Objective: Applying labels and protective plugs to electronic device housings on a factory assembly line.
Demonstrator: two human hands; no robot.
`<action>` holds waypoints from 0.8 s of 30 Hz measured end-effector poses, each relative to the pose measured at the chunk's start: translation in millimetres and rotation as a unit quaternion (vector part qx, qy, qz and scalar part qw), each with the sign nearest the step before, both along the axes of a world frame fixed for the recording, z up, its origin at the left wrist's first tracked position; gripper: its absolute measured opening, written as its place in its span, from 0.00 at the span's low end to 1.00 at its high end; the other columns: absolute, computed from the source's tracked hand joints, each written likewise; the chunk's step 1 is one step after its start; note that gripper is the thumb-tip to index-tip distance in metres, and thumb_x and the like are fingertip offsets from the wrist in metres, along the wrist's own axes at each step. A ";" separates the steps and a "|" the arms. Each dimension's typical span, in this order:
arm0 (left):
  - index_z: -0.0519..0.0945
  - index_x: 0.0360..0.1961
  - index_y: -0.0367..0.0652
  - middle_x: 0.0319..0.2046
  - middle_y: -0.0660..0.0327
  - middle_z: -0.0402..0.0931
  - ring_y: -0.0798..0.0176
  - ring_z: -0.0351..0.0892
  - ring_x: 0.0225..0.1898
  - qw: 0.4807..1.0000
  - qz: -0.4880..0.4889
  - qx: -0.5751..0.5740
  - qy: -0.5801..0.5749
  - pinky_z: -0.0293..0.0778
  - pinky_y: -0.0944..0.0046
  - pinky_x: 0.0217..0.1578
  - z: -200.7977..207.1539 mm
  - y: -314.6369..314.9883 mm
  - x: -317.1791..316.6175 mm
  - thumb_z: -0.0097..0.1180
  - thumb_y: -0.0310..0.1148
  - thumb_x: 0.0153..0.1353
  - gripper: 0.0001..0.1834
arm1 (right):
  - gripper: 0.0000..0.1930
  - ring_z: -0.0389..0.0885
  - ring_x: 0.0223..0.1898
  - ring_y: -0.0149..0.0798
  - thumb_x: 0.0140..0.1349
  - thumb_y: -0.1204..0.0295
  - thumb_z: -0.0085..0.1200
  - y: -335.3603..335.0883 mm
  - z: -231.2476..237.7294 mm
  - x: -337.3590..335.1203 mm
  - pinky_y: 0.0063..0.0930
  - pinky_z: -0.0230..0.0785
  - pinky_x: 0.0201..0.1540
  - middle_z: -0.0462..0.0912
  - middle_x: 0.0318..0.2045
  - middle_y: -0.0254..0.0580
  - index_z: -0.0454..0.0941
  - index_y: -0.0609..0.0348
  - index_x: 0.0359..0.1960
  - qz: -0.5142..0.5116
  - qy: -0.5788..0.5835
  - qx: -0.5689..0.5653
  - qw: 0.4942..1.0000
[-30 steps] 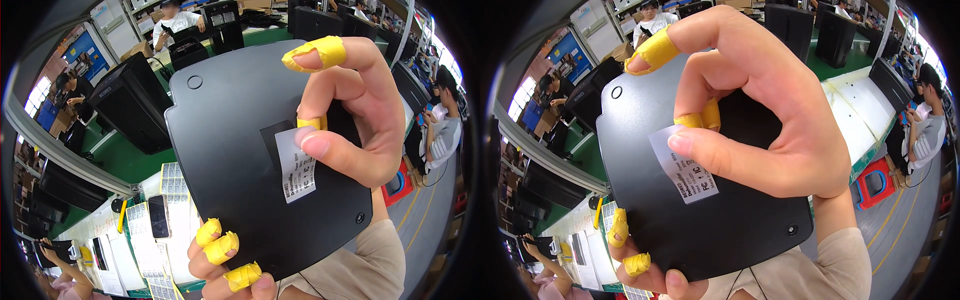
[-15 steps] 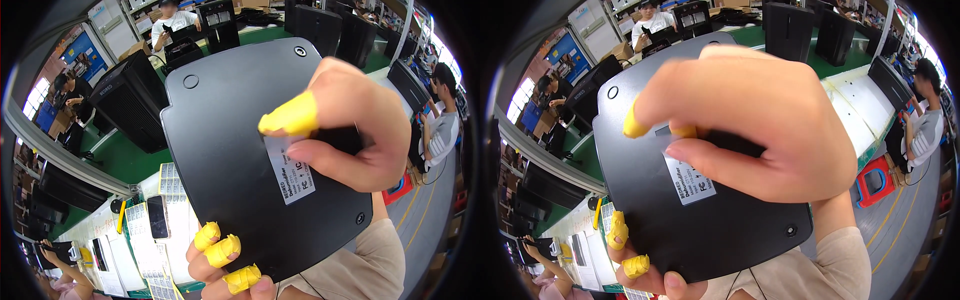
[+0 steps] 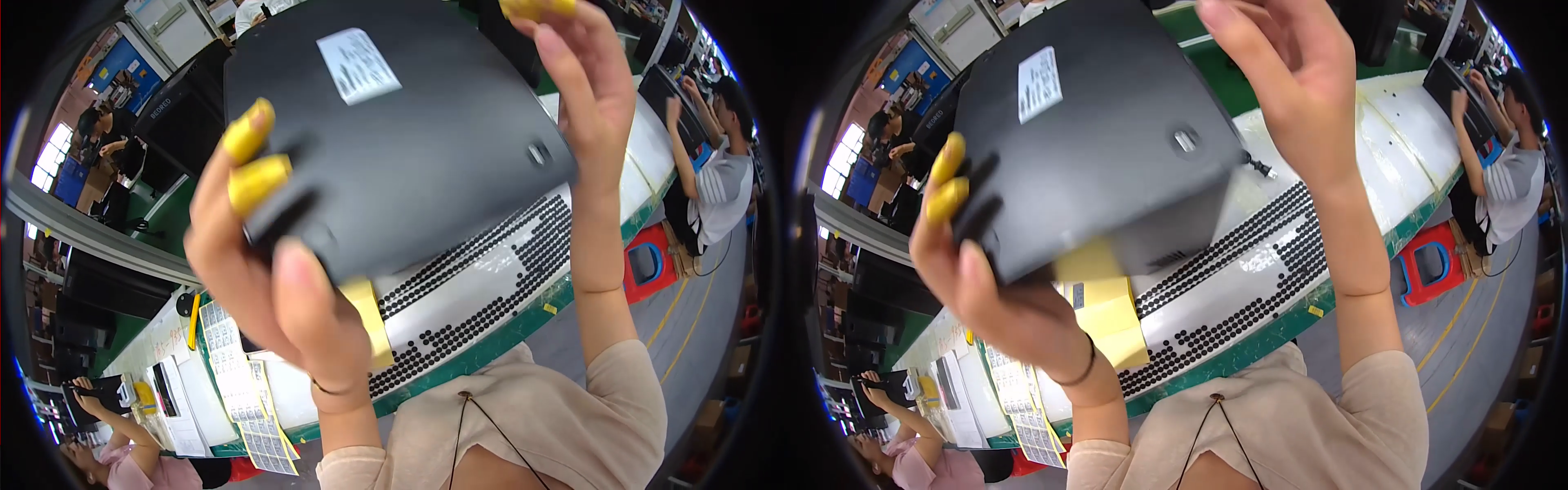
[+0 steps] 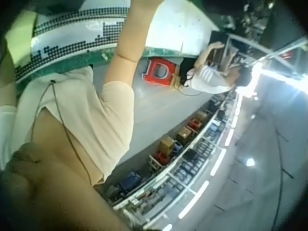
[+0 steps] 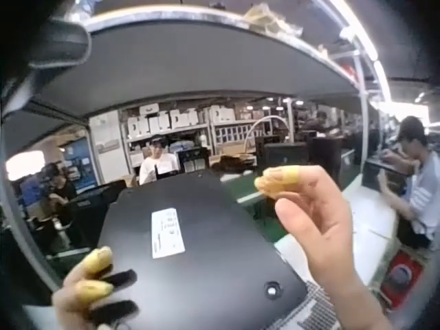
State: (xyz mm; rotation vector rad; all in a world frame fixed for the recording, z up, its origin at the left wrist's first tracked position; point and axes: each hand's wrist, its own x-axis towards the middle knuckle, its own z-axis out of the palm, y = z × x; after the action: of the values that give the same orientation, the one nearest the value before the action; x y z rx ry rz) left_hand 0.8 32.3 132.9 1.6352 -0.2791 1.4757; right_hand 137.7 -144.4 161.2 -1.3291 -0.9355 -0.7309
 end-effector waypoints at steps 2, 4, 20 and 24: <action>0.70 0.49 0.32 0.56 0.42 0.70 0.54 0.74 0.55 0.999 -0.014 -0.011 0.036 0.72 0.58 0.56 4.5 11.3 19.9 0.38 0.34 0.63 0.19 | 0.08 0.78 0.45 0.28 0.65 0.79 0.52 -3.7 -33.4 2.3 0.23 0.69 0.51 0.80 0.42 0.40 0.74 0.66 0.45 0.067 0.002 0.041 0.997; 0.73 0.48 0.33 0.53 0.48 0.74 0.60 0.75 0.53 0.996 -0.038 -0.058 0.057 0.72 0.64 0.55 14.2 17.1 34.3 0.38 0.33 0.64 0.18 | 0.10 0.78 0.47 0.31 0.65 0.79 0.52 -18.7 -66.6 -6.5 0.24 0.67 0.55 0.80 0.44 0.40 0.74 0.64 0.48 0.038 0.054 -0.040 0.997; 0.77 0.40 0.36 0.37 0.50 0.78 0.46 0.77 0.40 0.935 -0.033 0.284 0.209 0.73 0.52 0.47 -111.5 -27.9 -48.4 0.55 0.15 0.47 0.16 | 0.05 0.75 0.41 0.37 0.50 0.74 0.60 -101.1 -225.0 -91.9 0.31 0.68 0.43 0.77 0.36 0.31 0.80 0.54 0.31 0.023 0.027 -0.552 0.833; 0.74 0.50 0.34 0.49 0.47 0.73 0.44 0.71 0.52 0.858 -0.065 0.247 0.446 0.65 0.47 0.57 -172.8 -48.6 -80.3 0.58 0.23 0.54 0.20 | 0.05 0.76 0.41 0.37 0.52 0.73 0.61 -102.0 -231.5 -95.3 0.31 0.68 0.43 0.78 0.36 0.32 0.81 0.54 0.31 0.005 0.047 -0.519 0.854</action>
State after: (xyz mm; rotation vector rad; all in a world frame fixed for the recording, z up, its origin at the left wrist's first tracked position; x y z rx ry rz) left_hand -79.5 -16.4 -39.9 2.4706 -0.2339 0.4229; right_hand 42.4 -246.4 -70.2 -2.2632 -1.3223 -0.0815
